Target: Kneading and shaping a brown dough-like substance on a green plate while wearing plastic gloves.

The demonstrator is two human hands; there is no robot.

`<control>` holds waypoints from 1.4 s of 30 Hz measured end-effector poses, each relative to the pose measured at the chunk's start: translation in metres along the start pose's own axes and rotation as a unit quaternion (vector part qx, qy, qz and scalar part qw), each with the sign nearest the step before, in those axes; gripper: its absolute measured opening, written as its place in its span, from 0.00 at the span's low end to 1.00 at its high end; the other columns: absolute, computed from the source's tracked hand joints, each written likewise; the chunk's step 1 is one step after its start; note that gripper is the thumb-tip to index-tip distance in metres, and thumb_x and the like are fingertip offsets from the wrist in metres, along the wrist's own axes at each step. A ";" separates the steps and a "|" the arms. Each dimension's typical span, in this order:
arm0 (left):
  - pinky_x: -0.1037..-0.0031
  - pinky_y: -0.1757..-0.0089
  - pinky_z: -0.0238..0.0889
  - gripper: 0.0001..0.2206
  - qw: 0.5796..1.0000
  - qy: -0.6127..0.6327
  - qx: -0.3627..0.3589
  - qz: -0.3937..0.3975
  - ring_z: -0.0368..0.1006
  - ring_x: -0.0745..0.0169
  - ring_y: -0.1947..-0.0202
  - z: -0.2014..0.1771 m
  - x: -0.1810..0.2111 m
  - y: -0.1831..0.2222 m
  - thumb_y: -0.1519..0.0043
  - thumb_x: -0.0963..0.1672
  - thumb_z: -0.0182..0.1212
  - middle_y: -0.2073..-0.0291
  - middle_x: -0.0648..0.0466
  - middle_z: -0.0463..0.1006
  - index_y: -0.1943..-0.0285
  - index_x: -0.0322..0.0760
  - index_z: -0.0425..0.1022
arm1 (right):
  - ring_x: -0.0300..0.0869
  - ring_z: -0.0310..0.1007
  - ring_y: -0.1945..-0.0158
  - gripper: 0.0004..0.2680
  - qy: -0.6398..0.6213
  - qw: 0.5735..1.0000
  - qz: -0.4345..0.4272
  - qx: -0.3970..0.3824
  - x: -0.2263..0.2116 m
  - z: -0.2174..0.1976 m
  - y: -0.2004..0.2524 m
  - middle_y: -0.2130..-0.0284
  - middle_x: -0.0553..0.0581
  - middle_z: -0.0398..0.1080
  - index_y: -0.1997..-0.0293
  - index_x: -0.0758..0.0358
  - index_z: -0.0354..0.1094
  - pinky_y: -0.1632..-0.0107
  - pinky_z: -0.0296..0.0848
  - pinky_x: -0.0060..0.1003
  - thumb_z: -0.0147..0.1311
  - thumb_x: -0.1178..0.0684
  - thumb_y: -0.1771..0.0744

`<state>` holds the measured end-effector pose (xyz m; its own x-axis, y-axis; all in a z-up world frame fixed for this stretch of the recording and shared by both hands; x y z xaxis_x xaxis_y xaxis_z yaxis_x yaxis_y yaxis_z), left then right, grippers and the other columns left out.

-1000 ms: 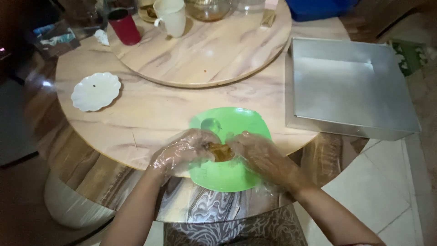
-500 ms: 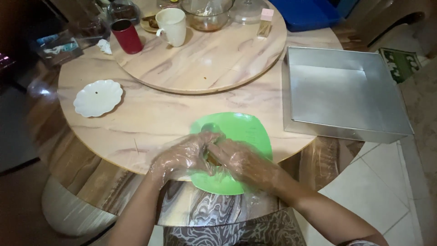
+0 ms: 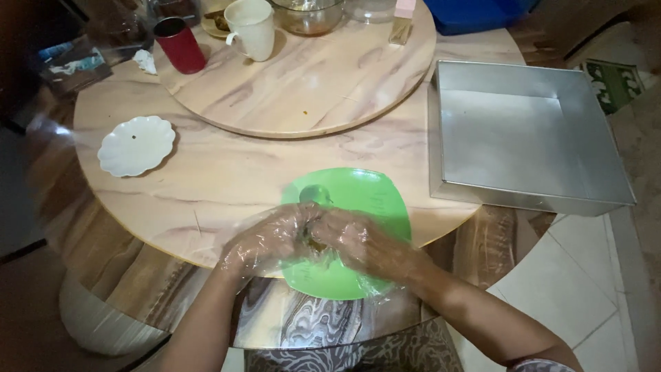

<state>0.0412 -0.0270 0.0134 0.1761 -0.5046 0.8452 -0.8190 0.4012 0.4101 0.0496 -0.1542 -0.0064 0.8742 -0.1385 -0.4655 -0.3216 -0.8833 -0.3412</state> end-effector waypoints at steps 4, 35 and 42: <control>0.61 0.54 0.72 0.25 1.000 -0.015 0.000 0.010 0.76 0.47 0.54 0.004 0.011 0.004 0.47 0.35 0.65 0.54 0.44 0.75 0.39 0.33 0.68 | 0.40 0.66 0.68 0.14 0.073 0.995 -0.059 0.040 -0.005 -0.013 0.000 0.67 0.55 0.67 0.41 0.63 0.65 0.63 0.68 0.36 0.39 0.64 0.33; 0.58 0.58 0.76 0.12 0.942 -0.234 0.060 0.231 0.81 0.43 0.62 0.015 -0.052 -0.036 0.42 0.38 0.63 0.65 0.36 0.79 0.51 0.21 0.75 | 0.41 0.62 0.71 0.06 0.207 0.967 0.123 -0.086 0.076 0.042 0.042 0.76 0.44 0.58 0.68 0.50 0.63 0.66 0.66 0.35 0.49 0.47 0.32; 0.60 0.61 0.76 0.15 0.982 -0.129 0.050 0.126 0.79 0.47 0.62 0.009 -0.033 -0.024 0.43 0.37 0.62 0.59 0.40 0.79 0.46 0.29 0.76 | 0.39 0.59 0.72 0.09 0.256 0.960 0.098 -0.063 0.059 0.030 0.041 0.78 0.42 0.56 0.70 0.48 0.62 0.66 0.63 0.33 0.48 0.45 0.30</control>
<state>0.0505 -0.0266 -0.0278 -0.1730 -0.5815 0.7949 -0.8709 0.4672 0.1523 0.0770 -0.1847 -0.0724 0.8764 -0.4802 -0.0371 -0.4789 -0.8609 -0.1718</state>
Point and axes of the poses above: each hand's wrist, its own y-axis away from the middle knuckle, its own z-axis out of the palm, x = y × z, the point moved 5 cm from there along -y, towards the middle knuckle
